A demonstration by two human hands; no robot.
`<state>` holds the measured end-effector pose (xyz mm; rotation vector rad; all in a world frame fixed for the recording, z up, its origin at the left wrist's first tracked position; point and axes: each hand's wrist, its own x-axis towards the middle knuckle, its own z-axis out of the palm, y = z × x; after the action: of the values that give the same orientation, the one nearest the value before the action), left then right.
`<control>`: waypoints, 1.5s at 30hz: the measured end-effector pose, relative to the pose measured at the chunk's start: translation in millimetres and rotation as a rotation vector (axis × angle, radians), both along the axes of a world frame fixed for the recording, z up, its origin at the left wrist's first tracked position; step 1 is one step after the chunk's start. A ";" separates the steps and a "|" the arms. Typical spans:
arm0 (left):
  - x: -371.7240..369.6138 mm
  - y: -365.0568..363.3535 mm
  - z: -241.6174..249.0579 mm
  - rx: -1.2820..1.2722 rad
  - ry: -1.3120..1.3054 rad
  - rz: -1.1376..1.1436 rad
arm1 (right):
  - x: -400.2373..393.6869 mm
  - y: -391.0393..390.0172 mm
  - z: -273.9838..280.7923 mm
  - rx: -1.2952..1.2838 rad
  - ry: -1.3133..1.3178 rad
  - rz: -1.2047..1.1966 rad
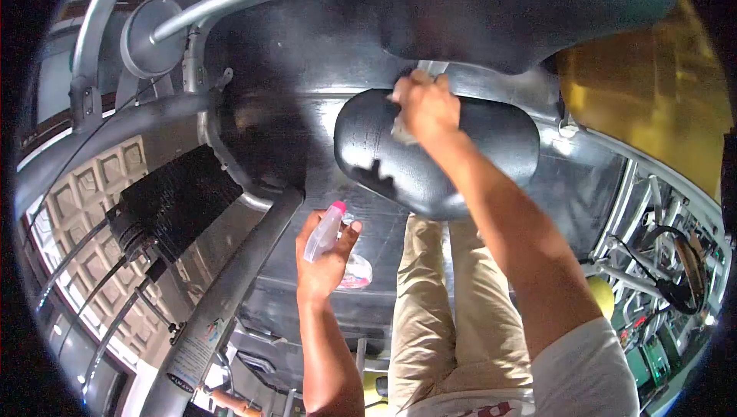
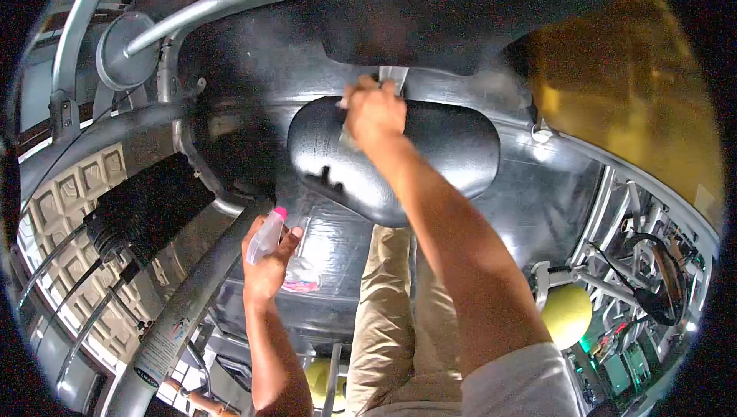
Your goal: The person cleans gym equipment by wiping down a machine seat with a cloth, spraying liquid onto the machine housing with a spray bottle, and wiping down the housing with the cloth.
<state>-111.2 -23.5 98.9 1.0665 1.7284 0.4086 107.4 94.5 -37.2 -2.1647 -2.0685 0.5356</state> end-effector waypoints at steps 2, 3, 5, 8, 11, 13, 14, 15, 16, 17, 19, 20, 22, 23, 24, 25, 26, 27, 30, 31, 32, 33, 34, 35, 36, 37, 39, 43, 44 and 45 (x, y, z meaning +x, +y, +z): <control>-4.3 -3.2 -3.9 -0.009 -0.013 0.030 | 2.2 -6.2 -0.1 0.017 0.034 -0.008; -4.6 -5.9 -5.2 -0.014 -0.023 0.051 | -4.0 -25.0 7.3 -0.023 0.069 0.016; -2.4 -9.0 -4.7 -0.042 -0.002 0.062 | -15.3 -75.5 28.7 -0.134 0.055 0.206; -0.4 -11.8 -1.9 -0.068 -0.010 0.032 | -16.1 -120.3 34.2 -0.165 0.123 0.440; 7.7 -5.7 4.2 -0.092 -0.019 0.000 | -4.5 -78.3 27.4 -0.093 0.058 0.407; 15.7 -2.2 8.4 -0.079 -0.011 -0.010 | 6.6 -30.1 18.7 -0.105 -0.010 0.204; 19.6 -0.5 8.9 -0.055 -0.006 -0.019 | 16.3 -13.6 2.1 0.020 0.000 0.094; 22.2 -1.4 8.9 -0.032 -0.001 -0.027 | 19.7 -2.6 -4.1 0.113 -0.054 -0.022; 23.5 -3.7 7.4 -0.047 -0.018 -0.012 | 17.2 -6.9 -6.3 0.113 -0.034 -0.047; 24.3 -5.8 5.2 -0.063 -0.036 0.000 | 13.7 -14.0 -7.0 0.113 -0.014 -0.075; 25.6 -9.3 3.9 -0.085 -0.054 0.014 | -2.9 -48.8 19.4 -0.102 0.051 0.007; 26.6 -11.4 4.4 -0.092 -0.056 0.012 | -10.8 -81.0 27.8 -0.076 0.052 0.140; 23.9 -15.8 1.4 -0.089 -0.046 -0.036 | -11.1 -120.7 32.0 -0.022 0.055 0.373; 23.9 -17.6 2.2 -0.088 -0.054 -0.018 | -8.7 -129.5 33.0 -0.002 0.064 0.472; 24.6 -18.3 2.0 -0.083 -0.063 -0.001 | -5.2 -120.3 27.7 -0.068 0.139 0.407; 24.6 -19.0 1.6 -0.079 -0.070 0.014 | -2.4 -104.3 32.0 -0.011 0.168 0.352; 22.8 -19.8 3.0 -0.083 -0.045 -0.005 | 2.8 -82.7 31.6 -0.027 0.007 0.405; 19.5 -20.1 5.6 -0.090 -0.019 -0.023 | 6.5 -56.2 28.8 -0.111 -0.054 0.291; 13.3 -21.3 7.6 -0.109 0.026 -0.039 | 35.7 -12.1 0.0 0.014 -0.064 -0.056; 12.0 -21.6 8.0 -0.114 0.035 -0.037 | 37.0 -12.9 0.7 -0.028 -0.007 -0.114; 11.2 -23.2 7.6 -0.094 0.024 -0.035 | 34.7 -22.9 3.9 -0.048 0.010 -0.090; 11.0 -26.6 6.1 -0.075 0.011 -0.030 | 29.7 -39.8 14.4 -0.067 0.025 -0.064; 11.5 -29.9 4.8 -0.054 -0.004 -0.024 | 19.3 -60.5 23.9 -0.168 0.040 -0.004; 11.6 -33.0 3.4 -0.059 -0.012 -0.017 | 6.7 -86.5 23.6 -0.227 0.028 0.061; 11.5 -35.3 1.0 -0.061 -0.022 -0.011 | -1.0 -117.9 39.3 -0.172 0.007 0.206; 12.2 -37.7 0.1 -0.069 -0.030 -0.006 | -2.5 -141.7 38.2 -0.142 0.034 0.328; 16.2 -38.9 6.3 -0.086 -0.039 -0.008 | 5.2 -146.6 27.1 -0.050 0.129 0.382; 12.6 -45.0 5.5 -0.008 -0.002 -0.082 | 35.4 -53.1 10.6 -0.069 -0.073 0.077; 11.8 -47.3 6.2 0.007 0.000 -0.069 | 46.6 -34.4 4.5 -0.042 -0.075 -0.054; 11.2 -50.2 8.0 0.022 0.002 -0.057 | 54.9 -27.6 3.6 -0.016 -0.077 -0.185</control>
<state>-100.0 -73.6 106.9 1.1293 1.6953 0.3916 162.3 66.9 -33.6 -2.3898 -1.8782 0.4566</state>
